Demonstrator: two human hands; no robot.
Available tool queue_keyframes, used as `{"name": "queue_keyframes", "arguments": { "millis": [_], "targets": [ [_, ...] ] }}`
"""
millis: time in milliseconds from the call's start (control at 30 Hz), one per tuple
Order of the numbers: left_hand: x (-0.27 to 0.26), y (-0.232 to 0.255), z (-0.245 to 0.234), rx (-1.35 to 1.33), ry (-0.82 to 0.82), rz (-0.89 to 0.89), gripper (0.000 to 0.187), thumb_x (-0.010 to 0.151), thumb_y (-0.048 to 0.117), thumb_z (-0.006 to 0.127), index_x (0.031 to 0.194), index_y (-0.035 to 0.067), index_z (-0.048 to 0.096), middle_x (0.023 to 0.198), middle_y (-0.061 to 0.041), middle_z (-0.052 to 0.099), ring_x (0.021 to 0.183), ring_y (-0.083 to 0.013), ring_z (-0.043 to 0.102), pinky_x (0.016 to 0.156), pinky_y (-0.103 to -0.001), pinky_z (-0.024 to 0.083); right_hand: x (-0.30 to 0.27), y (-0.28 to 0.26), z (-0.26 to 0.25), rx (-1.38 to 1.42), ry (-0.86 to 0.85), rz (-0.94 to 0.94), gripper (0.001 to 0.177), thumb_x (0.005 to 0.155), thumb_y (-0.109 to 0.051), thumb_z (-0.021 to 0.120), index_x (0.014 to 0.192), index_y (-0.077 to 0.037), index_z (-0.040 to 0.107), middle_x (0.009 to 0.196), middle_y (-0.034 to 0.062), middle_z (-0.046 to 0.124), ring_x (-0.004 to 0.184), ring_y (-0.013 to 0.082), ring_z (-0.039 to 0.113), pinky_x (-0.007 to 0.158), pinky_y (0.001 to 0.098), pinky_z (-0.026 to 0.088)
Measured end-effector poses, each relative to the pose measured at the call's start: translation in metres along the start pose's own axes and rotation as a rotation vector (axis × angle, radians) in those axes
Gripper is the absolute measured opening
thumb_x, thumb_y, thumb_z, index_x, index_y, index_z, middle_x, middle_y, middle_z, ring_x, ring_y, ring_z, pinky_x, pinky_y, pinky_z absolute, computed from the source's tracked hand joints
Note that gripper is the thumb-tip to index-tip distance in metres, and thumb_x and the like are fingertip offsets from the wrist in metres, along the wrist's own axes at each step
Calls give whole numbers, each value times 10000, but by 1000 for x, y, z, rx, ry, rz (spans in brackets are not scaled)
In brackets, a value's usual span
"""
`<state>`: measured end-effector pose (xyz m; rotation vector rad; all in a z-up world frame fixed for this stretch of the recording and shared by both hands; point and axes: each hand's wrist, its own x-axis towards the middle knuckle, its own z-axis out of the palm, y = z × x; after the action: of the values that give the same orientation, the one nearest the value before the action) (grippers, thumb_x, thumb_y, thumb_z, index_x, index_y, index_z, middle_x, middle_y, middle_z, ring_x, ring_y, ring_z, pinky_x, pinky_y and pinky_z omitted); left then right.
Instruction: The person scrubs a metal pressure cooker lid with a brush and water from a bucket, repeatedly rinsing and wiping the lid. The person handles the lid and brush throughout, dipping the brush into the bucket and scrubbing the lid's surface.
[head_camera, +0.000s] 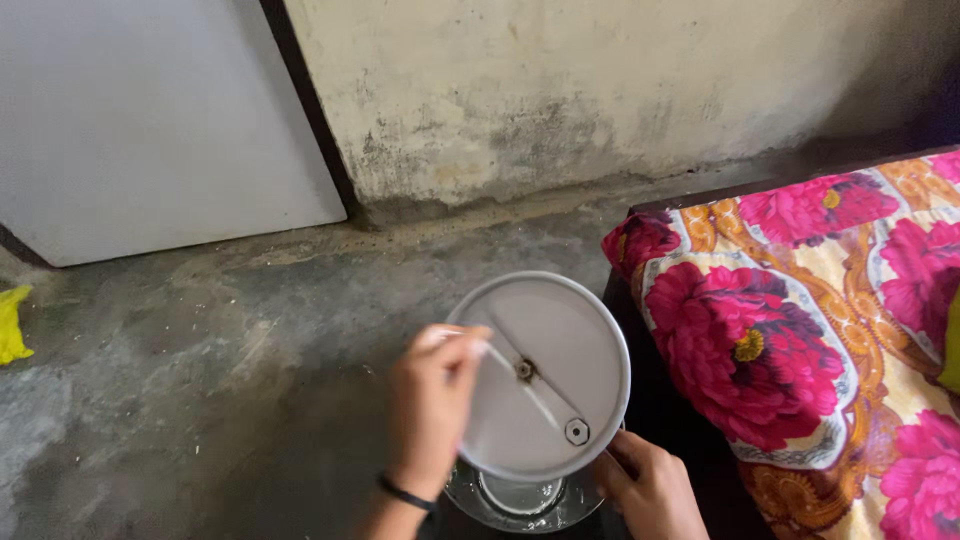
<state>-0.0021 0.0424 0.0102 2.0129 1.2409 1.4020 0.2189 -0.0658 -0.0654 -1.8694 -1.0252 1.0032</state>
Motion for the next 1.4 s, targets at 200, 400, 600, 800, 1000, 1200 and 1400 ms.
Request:
{"name": "queue_keyframes", "arguments": {
  "millis": [200,400,600,800,1000,1200,1400],
  "targets": [
    [-10,19,22,97,-96,135,182,814,35,749,994,12,736,964,-105,698,956,-279,649,833,-402,533,-6,-14,7,-63,88,-16,249,881,-161,743,1112,-79,787,631,126,734,563,164,659,570,341,544],
    [-6,17,16,-36,-235,-89,155,802,58,791,908,12,689,893,-74,683,797,-198,698,708,-327,585,-7,-14,6,-90,77,-65,330,821,-131,781,1149,-94,778,725,131,782,620,183,750,637,354,586],
    [-4,6,23,-120,-192,-201,178,791,108,851,777,0,711,744,-62,701,656,-156,705,609,-298,538,-8,-11,5,-132,50,-45,330,842,-139,760,1171,-134,787,743,169,763,682,224,758,695,363,600],
    [-7,-3,27,-258,-162,-163,70,838,38,768,883,-3,733,798,-45,707,690,-141,683,648,-276,549,-5,-11,4,-95,84,-75,291,830,-141,768,1116,-90,776,789,153,803,707,225,772,696,363,611],
    [-7,-19,29,-341,-299,-326,109,830,22,777,936,5,763,835,-42,772,732,-100,700,693,-251,564,-5,-10,5,-179,110,-95,265,839,-184,784,1089,-95,793,767,157,808,720,210,758,700,357,608],
    [-14,-18,30,-369,-246,-485,174,825,36,759,993,8,798,852,-27,808,752,-81,729,719,-230,577,-9,-12,8,-153,128,-141,310,822,-177,786,1127,-119,789,818,149,816,746,225,815,716,356,606],
    [-12,-10,30,-318,-211,-592,126,851,75,744,942,6,797,798,-105,800,691,-118,708,656,-263,558,-8,-9,11,-258,139,-79,275,845,-196,792,1114,-143,794,832,147,811,769,222,796,730,347,614]
  ]
}}
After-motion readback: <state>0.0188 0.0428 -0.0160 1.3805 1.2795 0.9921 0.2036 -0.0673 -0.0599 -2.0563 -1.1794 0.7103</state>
